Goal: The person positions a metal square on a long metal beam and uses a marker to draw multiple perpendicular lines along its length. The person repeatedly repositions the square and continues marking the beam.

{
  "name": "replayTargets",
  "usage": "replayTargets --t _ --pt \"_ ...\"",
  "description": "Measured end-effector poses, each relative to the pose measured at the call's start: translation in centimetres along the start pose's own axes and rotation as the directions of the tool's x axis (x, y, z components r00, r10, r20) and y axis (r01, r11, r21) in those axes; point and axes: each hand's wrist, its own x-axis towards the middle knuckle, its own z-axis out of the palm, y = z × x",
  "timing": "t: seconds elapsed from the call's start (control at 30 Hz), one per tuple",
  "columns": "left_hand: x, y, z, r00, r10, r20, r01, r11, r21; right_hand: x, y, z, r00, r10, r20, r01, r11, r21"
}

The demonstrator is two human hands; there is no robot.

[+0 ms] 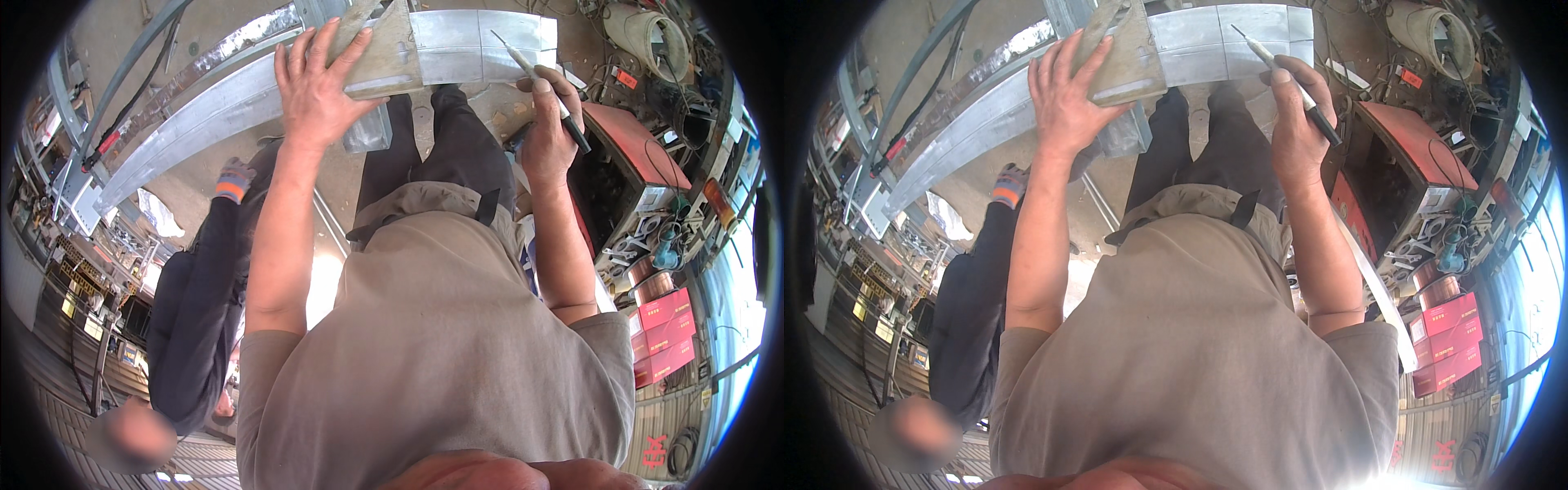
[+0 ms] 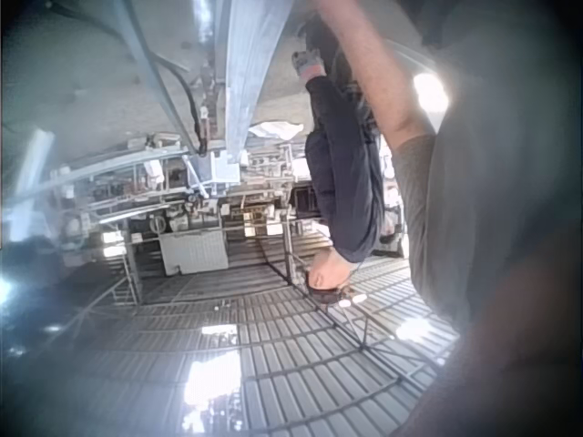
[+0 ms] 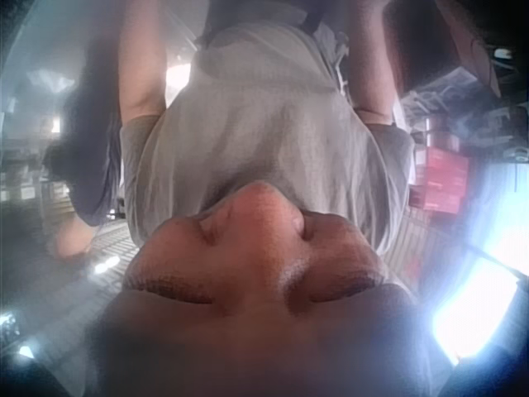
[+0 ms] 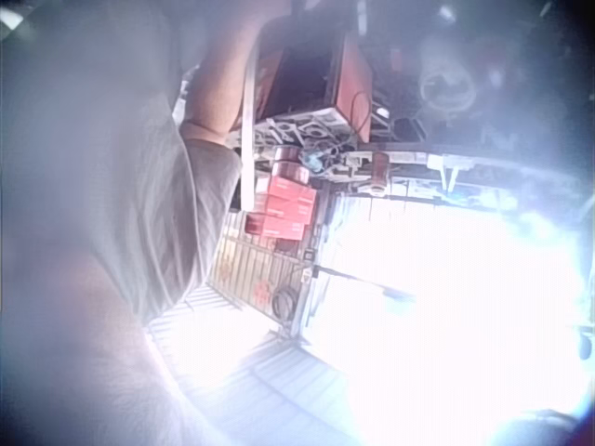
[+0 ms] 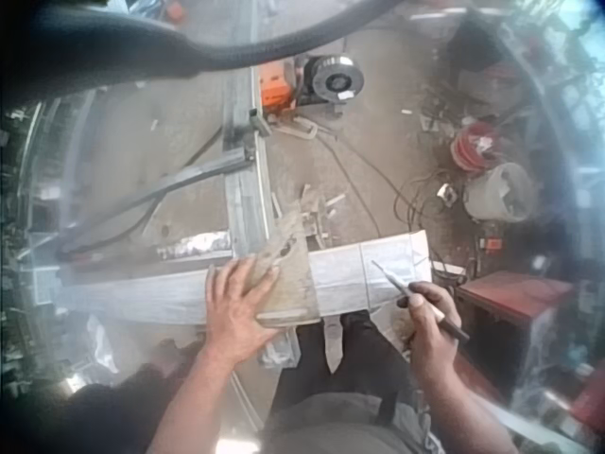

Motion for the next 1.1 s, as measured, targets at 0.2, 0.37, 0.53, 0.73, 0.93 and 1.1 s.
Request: replayTargets --t 0.2,0.37,0.53,0.73,0.93,1.1 --pt "0.0 0.0 0.1 1.0 -0.001 -0.001 0.001 1.0 0.002 0.0 0.2 0.1 1.0 -0.01 -0.004 0.01 1.0 0.014" --pt "0.0 0.0 0.2 1.0 0.006 -0.017 -0.006 1.0 0.003 -0.1 0.1 0.2 1.0 -0.024 -0.006 0.024 1.0 -0.007" --pt "0.0 -0.1 0.3 1.0 -0.001 -0.023 0.001 1.0 0.006 -0.3 -0.6 1.1 0.986 -0.114 0.12 0.12 0.992 -0.045" --pt "0.0 0.0 0.4 1.0 -0.013 -0.019 0.013 1.0 0.002 0.4 0.0 5.2 0.89 -0.336 0.309 0.422 0.864 -0.275" --pt "0.0 0.0 0.4 0.999 -0.013 -0.031 0.013 1.0 -0.009 0.4 0.0 6.6 0.921 -0.266 0.284 0.34 0.906 -0.252" --pt "0.0 0.1 0.4 0.999 -0.015 -0.029 0.015 1.0 -0.006 0.3 -0.2 6.8 0.936 -0.281 0.212 0.321 0.929 -0.184"
